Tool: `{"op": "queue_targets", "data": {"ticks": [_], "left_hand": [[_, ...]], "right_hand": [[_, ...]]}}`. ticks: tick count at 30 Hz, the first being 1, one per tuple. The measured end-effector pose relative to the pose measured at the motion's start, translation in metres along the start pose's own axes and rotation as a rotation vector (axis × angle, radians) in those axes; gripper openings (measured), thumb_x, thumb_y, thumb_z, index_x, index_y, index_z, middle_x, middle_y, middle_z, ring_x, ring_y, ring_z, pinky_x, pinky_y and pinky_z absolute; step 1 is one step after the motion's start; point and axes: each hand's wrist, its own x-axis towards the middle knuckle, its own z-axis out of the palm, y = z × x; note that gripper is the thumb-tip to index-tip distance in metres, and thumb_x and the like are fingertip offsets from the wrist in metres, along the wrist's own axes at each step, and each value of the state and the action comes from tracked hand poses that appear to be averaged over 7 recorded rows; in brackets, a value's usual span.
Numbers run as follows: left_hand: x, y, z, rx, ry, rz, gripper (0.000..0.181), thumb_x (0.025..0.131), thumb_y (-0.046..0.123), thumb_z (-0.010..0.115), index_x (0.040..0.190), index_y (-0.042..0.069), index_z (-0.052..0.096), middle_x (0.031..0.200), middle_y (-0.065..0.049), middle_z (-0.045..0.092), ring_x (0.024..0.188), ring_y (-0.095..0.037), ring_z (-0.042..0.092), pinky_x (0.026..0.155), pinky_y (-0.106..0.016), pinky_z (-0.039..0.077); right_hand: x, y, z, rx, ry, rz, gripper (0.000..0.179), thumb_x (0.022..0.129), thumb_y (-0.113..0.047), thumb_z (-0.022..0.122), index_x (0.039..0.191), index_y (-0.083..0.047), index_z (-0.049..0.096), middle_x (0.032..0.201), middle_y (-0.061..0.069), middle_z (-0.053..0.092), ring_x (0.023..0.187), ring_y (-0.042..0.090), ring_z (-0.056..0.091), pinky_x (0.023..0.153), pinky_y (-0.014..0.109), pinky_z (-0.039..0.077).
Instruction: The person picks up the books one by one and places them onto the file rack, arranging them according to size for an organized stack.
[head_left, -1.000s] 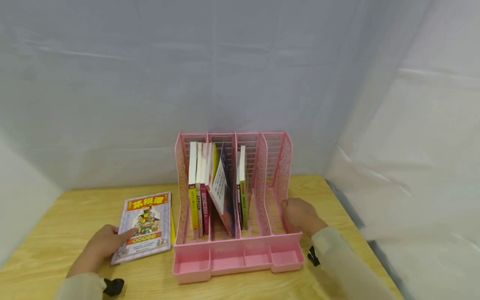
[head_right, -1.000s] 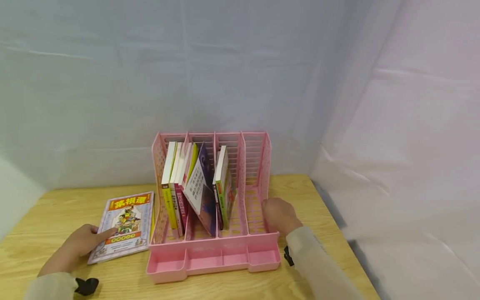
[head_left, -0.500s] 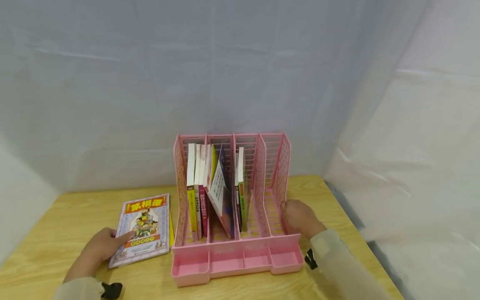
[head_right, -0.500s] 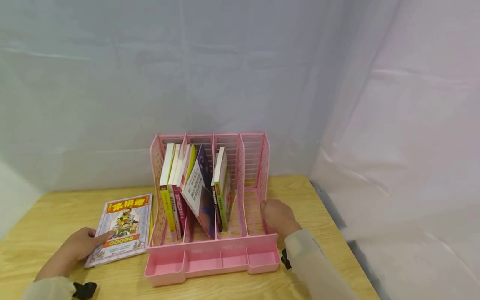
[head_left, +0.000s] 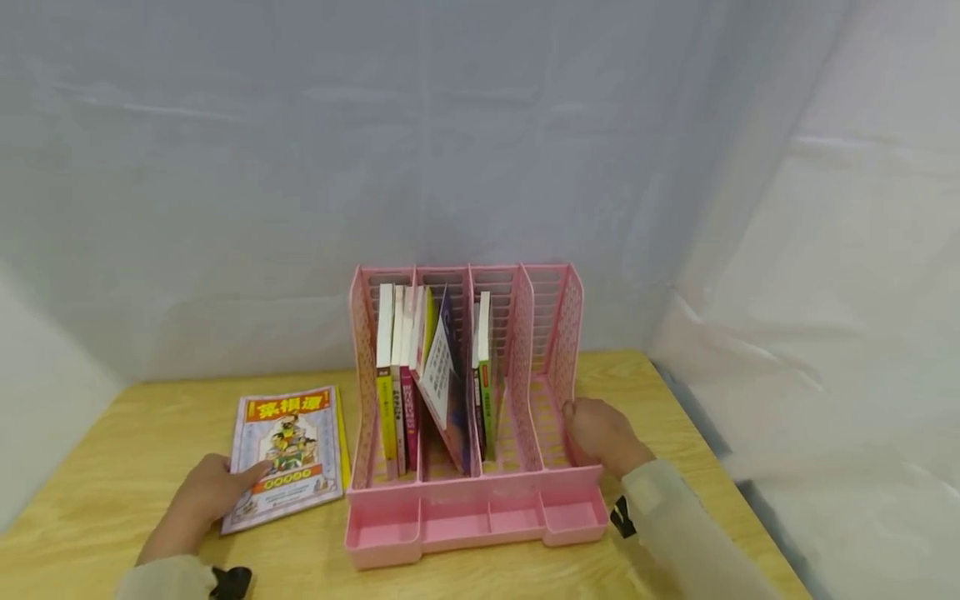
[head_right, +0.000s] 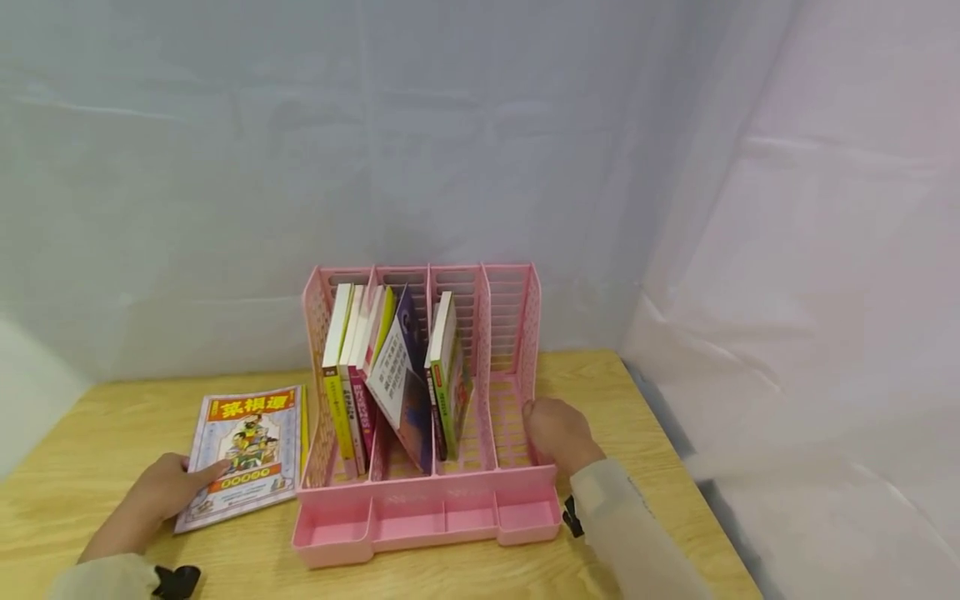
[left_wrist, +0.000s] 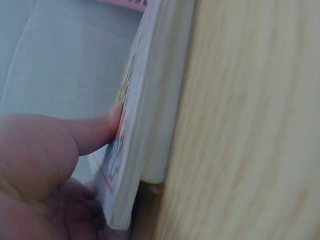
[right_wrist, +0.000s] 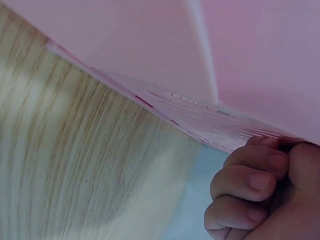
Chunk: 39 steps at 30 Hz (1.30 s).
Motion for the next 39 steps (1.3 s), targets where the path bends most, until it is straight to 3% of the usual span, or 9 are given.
{"op": "queue_targets", "data": {"ticks": [4,7,11,13,16,20,22,26,39], "left_hand": [[-0.005,0.013,-0.005,0.001,0.085,0.005,0.079,0.103,0.05,0.056,0.121,-0.025,0.04,0.104,-0.039,0.055,0.089,-0.043,0.06,0.08,-0.052,0.053],[-0.019,0.032,-0.014,-0.053,0.247,0.011,0.074,0.106,0.037,0.049,0.133,-0.027,0.021,0.113,-0.049,0.048,0.096,-0.054,0.058,0.081,-0.062,0.049],[-0.04,0.063,-0.014,-0.252,0.568,0.136,0.056,0.107,0.03,0.046,0.139,-0.011,0.024,0.117,-0.04,0.056,0.097,-0.05,0.063,0.062,-0.038,0.05],[-0.047,0.074,-0.008,-0.314,0.661,0.242,0.054,0.105,0.027,0.052,0.144,-0.005,0.032,0.124,-0.035,0.06,0.102,-0.049,0.066,0.059,-0.027,0.051],[-0.053,0.08,0.002,-0.266,0.616,0.317,0.053,0.102,0.021,0.057,0.144,-0.008,0.042,0.126,-0.036,0.062,0.102,-0.051,0.068,0.06,-0.03,0.058],[-0.053,0.073,0.014,-0.029,0.379,0.276,0.059,0.104,0.018,0.043,0.147,-0.02,0.03,0.125,-0.046,0.057,0.087,-0.049,0.069,0.06,-0.049,0.057],[-0.05,0.069,0.017,0.067,0.32,0.271,0.06,0.105,0.018,0.037,0.148,-0.021,0.026,0.129,-0.047,0.054,0.091,-0.049,0.068,0.064,-0.053,0.056],[-0.046,0.068,0.021,0.059,0.287,0.272,0.06,0.106,0.02,0.032,0.152,-0.017,0.025,0.139,-0.044,0.048,0.102,-0.051,0.065,0.067,-0.052,0.056],[-0.044,0.076,0.025,-0.037,0.174,0.246,0.063,0.109,0.021,0.028,0.159,-0.011,0.007,0.146,-0.046,0.038,0.102,-0.049,0.065,0.061,-0.044,0.055]], "right_hand": [[0.001,0.0,-0.006,-0.005,0.006,0.0,0.045,0.111,-0.024,0.032,0.074,-0.011,0.053,0.079,0.01,0.062,0.081,0.032,0.068,0.08,0.053,0.056],[0.001,-0.001,-0.01,0.004,0.008,0.007,0.045,0.111,-0.024,0.032,0.073,-0.011,0.052,0.076,0.009,0.059,0.076,0.028,0.064,0.078,0.052,0.055],[0.001,-0.001,-0.012,0.03,-0.003,0.035,0.044,0.111,-0.025,0.032,0.073,-0.011,0.051,0.072,0.009,0.055,0.074,0.027,0.06,0.079,0.052,0.054],[0.001,-0.001,-0.011,0.039,-0.008,0.041,0.045,0.111,-0.025,0.032,0.073,-0.011,0.051,0.072,0.01,0.055,0.074,0.027,0.06,0.081,0.053,0.054],[0.003,-0.002,-0.008,0.055,0.007,0.041,0.046,0.111,-0.026,0.031,0.072,-0.011,0.051,0.075,0.011,0.058,0.078,0.029,0.062,0.083,0.053,0.053],[0.007,-0.006,-0.003,0.08,0.015,0.04,0.046,0.111,-0.028,0.032,0.072,-0.011,0.052,0.076,0.011,0.058,0.075,0.027,0.06,0.079,0.051,0.053],[0.008,-0.007,-0.001,0.091,0.016,0.048,0.046,0.11,-0.029,0.032,0.072,-0.011,0.052,0.074,0.011,0.058,0.073,0.026,0.058,0.077,0.049,0.053],[0.008,-0.008,-0.001,0.113,0.05,0.072,0.045,0.11,-0.033,0.035,0.074,-0.013,0.053,0.074,0.009,0.057,0.073,0.024,0.056,0.074,0.045,0.051],[0.024,0.012,-0.019,0.086,0.099,0.024,0.044,0.108,-0.035,0.036,0.074,-0.014,0.055,0.072,0.005,0.058,0.066,0.02,0.054,0.062,0.038,0.044]]}}
